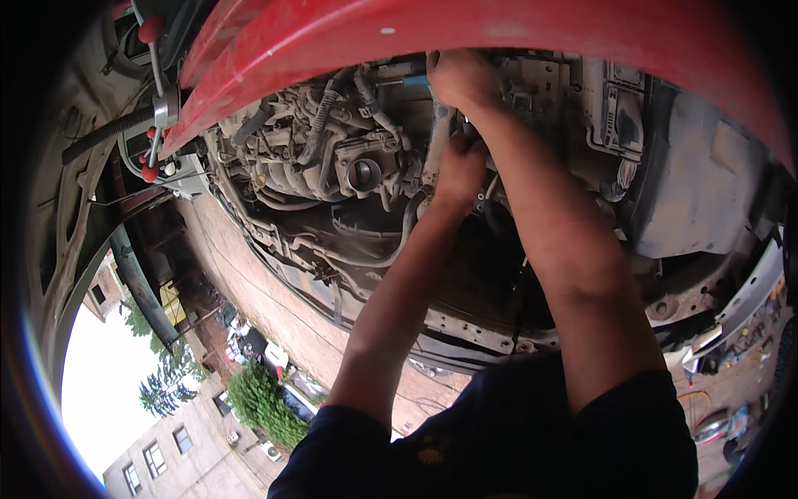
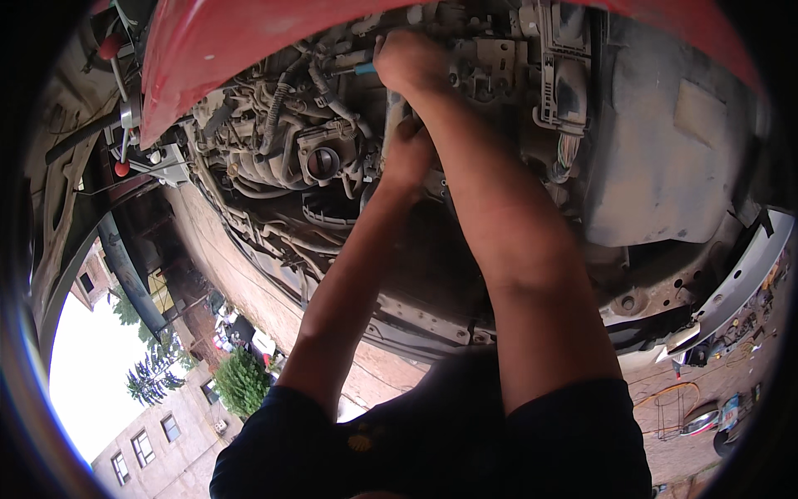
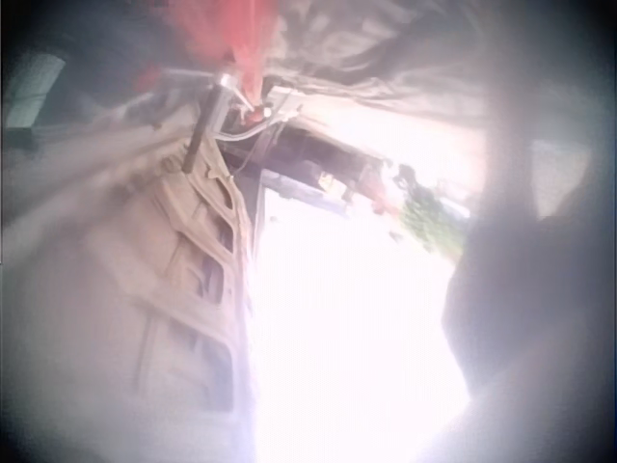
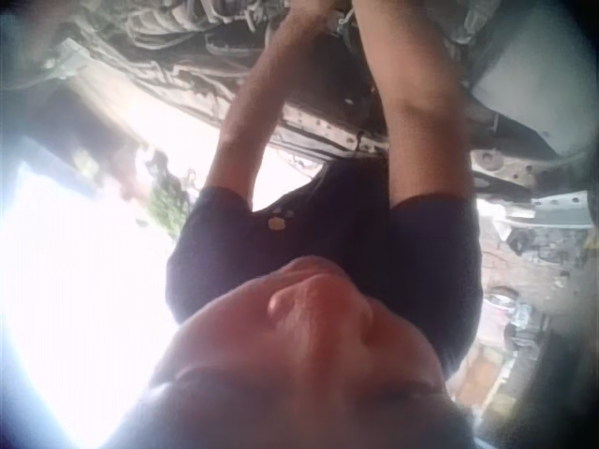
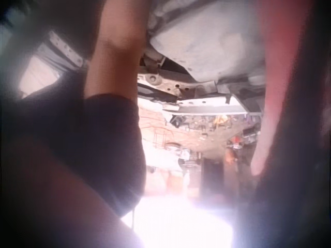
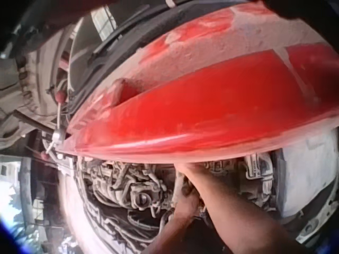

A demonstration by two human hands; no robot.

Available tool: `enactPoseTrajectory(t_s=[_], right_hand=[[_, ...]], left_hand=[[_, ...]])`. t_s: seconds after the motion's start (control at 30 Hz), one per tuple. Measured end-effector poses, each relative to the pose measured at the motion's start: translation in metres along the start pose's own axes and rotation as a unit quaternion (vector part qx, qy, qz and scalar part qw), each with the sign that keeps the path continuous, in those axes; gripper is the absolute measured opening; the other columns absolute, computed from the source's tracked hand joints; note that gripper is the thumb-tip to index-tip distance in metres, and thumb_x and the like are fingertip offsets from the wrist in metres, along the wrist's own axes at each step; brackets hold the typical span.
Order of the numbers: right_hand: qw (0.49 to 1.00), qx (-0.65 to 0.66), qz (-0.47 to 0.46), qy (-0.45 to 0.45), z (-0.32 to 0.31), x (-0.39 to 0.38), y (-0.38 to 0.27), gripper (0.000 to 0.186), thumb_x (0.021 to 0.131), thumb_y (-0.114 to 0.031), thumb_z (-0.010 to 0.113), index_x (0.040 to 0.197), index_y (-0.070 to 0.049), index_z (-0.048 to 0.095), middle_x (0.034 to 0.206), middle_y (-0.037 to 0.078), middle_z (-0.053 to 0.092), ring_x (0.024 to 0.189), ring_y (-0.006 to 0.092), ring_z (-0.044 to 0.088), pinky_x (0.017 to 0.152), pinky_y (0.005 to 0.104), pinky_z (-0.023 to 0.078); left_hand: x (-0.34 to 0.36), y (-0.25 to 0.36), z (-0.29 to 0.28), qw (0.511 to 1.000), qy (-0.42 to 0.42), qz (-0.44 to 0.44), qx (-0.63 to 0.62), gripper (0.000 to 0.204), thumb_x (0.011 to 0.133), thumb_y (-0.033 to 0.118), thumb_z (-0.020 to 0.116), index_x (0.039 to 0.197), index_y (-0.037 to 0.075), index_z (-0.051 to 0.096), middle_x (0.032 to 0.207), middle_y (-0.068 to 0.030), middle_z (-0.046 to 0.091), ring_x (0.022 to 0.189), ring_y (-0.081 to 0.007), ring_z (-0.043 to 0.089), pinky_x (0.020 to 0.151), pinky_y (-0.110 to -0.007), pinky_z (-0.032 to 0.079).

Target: The person works under the open hood of a white car, using a wrench to loosen and tighten bolts on the engine. They repeatedly reposition a red engine support bar to gain access to different areas of the engine bay.

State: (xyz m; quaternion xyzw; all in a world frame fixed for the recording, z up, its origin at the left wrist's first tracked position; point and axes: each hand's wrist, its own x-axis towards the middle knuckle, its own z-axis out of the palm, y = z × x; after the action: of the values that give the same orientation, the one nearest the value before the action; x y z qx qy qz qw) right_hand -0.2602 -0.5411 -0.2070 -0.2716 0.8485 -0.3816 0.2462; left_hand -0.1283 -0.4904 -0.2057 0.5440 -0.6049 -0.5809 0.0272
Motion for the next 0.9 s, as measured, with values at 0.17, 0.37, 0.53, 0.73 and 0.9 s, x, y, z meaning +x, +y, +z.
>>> enactPoseTrajectory(t_s=[0.17, 0.37, 0.53, 0.73, 0.9], right_hand=[[0.947, 0.184, 0.075, -0.250, 0.009, 0.050, 0.026, 0.055, 0.103, -0.042, 0.047, 0.075, 0.004, 0.061, 0.064, 0.013, 0.062, 0.050, 0.0244, 0.055, 0.052, 0.0425, 0.044], [0.983, -0.032, -0.154, 0.091, 0.018, -0.029, -0.009, 0.041, 0.102, -0.045, 0.046, 0.096, -0.014, 0.072, 0.082, 0.014, 0.073, 0.077, 0.0376, 0.072, 0.071, 0.0536, 0.057], [0.995, 0.010, -0.094, -0.023, 0.011, -0.003, 0.007, 0.039, 0.103, -0.039, 0.046, 0.116, -0.009, 0.067, 0.102, 0.020, 0.072, 0.093, 0.0396, 0.070, 0.077, 0.0537, 0.056], [0.937, 0.098, 0.114, -0.315, -0.010, 0.021, -0.007, 0.032, 0.094, -0.026, 0.052, 0.089, -0.004, 0.076, 0.094, 0.020, 0.075, 0.093, 0.0342, 0.073, 0.084, 0.0498, 0.056], [0.968, -0.058, -0.200, 0.141, 0.013, -0.034, -0.019, 0.038, 0.098, -0.039, 0.053, 0.086, -0.010, 0.074, 0.082, 0.014, 0.073, 0.074, 0.0358, 0.071, 0.069, 0.0489, 0.058]], left_hand=[[-0.031, 0.106, -0.048, 0.960, -0.228, -0.110, -0.120, 0.011, 0.096, 0.017, 0.053, 0.097, 0.008, 0.059, 0.068, 0.0011, 0.048, 0.054, -0.0109, 0.042, 0.054, -0.028, 0.038], [0.043, -0.042, -0.012, 0.931, -0.051, 0.293, 0.211, 0.048, 0.097, 0.025, 0.059, 0.134, -0.004, 0.051, 0.120, -0.0198, 0.064, 0.098, -0.0283, 0.067, 0.084, -0.038, 0.054], [0.022, -0.012, 0.002, 0.982, 0.066, 0.165, 0.069, 0.039, 0.095, 0.025, 0.061, 0.116, -0.007, 0.061, 0.096, -0.0197, 0.067, 0.092, -0.0272, 0.064, 0.084, -0.039, 0.050], [-0.026, 0.085, -0.061, 0.956, -0.191, -0.119, -0.186, 0.022, 0.097, 0.020, 0.054, 0.108, 0.002, 0.061, 0.074, 0.0017, 0.050, 0.053, -0.0077, 0.038, 0.051, -0.025, 0.031], [0.079, -0.068, -0.015, 0.828, 0.060, 0.467, 0.304, 0.030, 0.097, 0.020, 0.059, 0.122, 0.002, 0.056, 0.097, -0.0063, 0.064, 0.081, -0.0204, 0.061, 0.073, -0.035, 0.051]])
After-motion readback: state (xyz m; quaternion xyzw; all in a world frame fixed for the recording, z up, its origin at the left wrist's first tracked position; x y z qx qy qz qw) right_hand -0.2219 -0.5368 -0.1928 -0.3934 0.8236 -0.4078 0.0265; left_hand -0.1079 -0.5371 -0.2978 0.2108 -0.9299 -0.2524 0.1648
